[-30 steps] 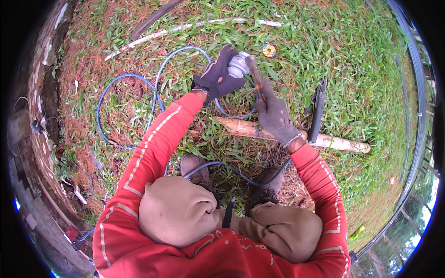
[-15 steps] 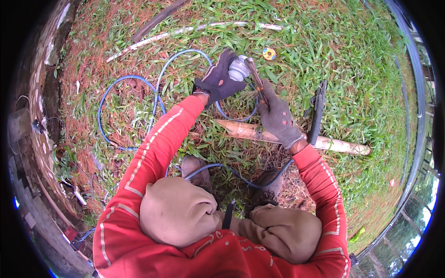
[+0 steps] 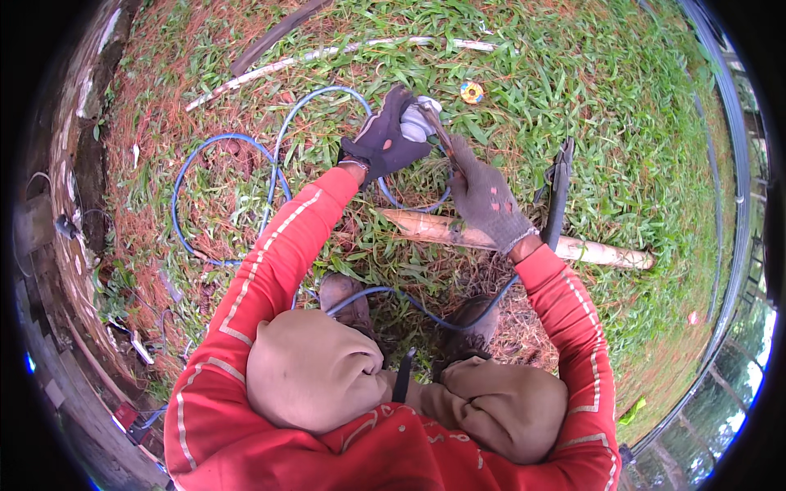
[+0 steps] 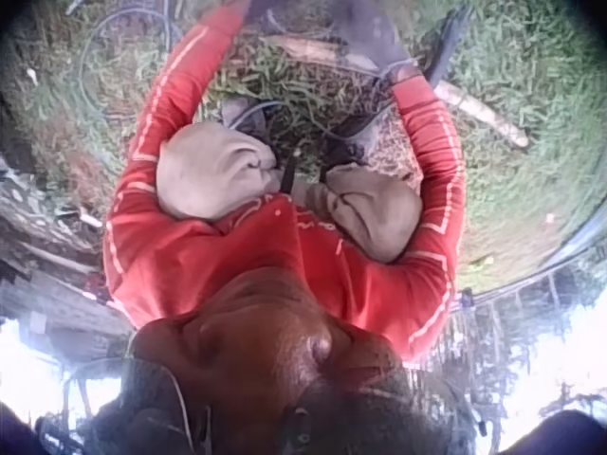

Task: The person holds a metal object with a gloved hand and uses a welding tool to join components, resulting in sparks.

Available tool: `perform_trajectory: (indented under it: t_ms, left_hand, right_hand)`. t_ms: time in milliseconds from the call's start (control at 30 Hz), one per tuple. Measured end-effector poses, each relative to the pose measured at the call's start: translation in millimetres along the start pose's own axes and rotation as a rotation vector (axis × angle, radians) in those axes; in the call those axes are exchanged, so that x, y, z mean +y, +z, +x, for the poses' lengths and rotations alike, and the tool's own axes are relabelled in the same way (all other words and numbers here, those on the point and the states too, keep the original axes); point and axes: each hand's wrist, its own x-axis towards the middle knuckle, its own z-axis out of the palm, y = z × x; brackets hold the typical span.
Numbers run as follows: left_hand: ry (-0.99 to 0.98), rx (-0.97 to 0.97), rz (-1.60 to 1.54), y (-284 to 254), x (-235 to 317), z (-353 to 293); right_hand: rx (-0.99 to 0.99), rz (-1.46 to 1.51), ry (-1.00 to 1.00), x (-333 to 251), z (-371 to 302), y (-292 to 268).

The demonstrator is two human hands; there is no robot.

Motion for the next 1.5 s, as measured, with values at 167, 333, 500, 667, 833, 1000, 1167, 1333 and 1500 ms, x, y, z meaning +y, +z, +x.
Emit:
perform_trajectory:
  t_ms: [167, 333, 500, 667, 833, 1000, 1167, 1333, 1500]
  left_hand:
    - [-0.023, 0.002, 0.055, 7.2, -0.6, 3.0]
    - [-0.057, 0.016, 0.112, 0.0, 4.4, 2.7]
    - [-0.026, -0.007, 0.037, -2.3, 4.1, 5.3]
    - [-0.073, -0.044, 0.033, -0.3, 9.8, 6.6]
    - [0.012, -0.009, 0.175, -6.1, -16.4, 6.2]
    - [0.054, -0.004, 0.228, -6.6, -17.0, 1.4]
    - [0.087, 0.024, 0.227, -3.6, -16.6, 2.5]
    - [0.056, -0.04, 0.214, -3.7, -16.8, 3.0]
    - [0.102, -0.014, 0.23, -3.0, -28.3, 3.1]
  right_hand:
    - [0.158, 0.088, 0.286, 50.8, -16.4, 8.8]
    - [0.061, -0.03, 0.437, 67.4, -48.6, -21.7]
    - [0.585, -0.527, 0.601, 97.4, -106.3, -54.1]
    - [0.191, 0.111, 0.811, 167.5, -117.0, -75.0]
    - [0.174, 1.04, 0.794, 161.1, -113.9, -56.2]
    - [0.275, 0.956, 0.576, 21.4, -107.8, -47.7]
    - [0.149, 0.645, 0.49, 23.4, -104.8, -38.7]
    - [0.34, -0.124, -0.036, 16.1, -101.7, -24.0]
    - [0.272, -0.213, -0.064, 17.7, -97.6, -18.8]
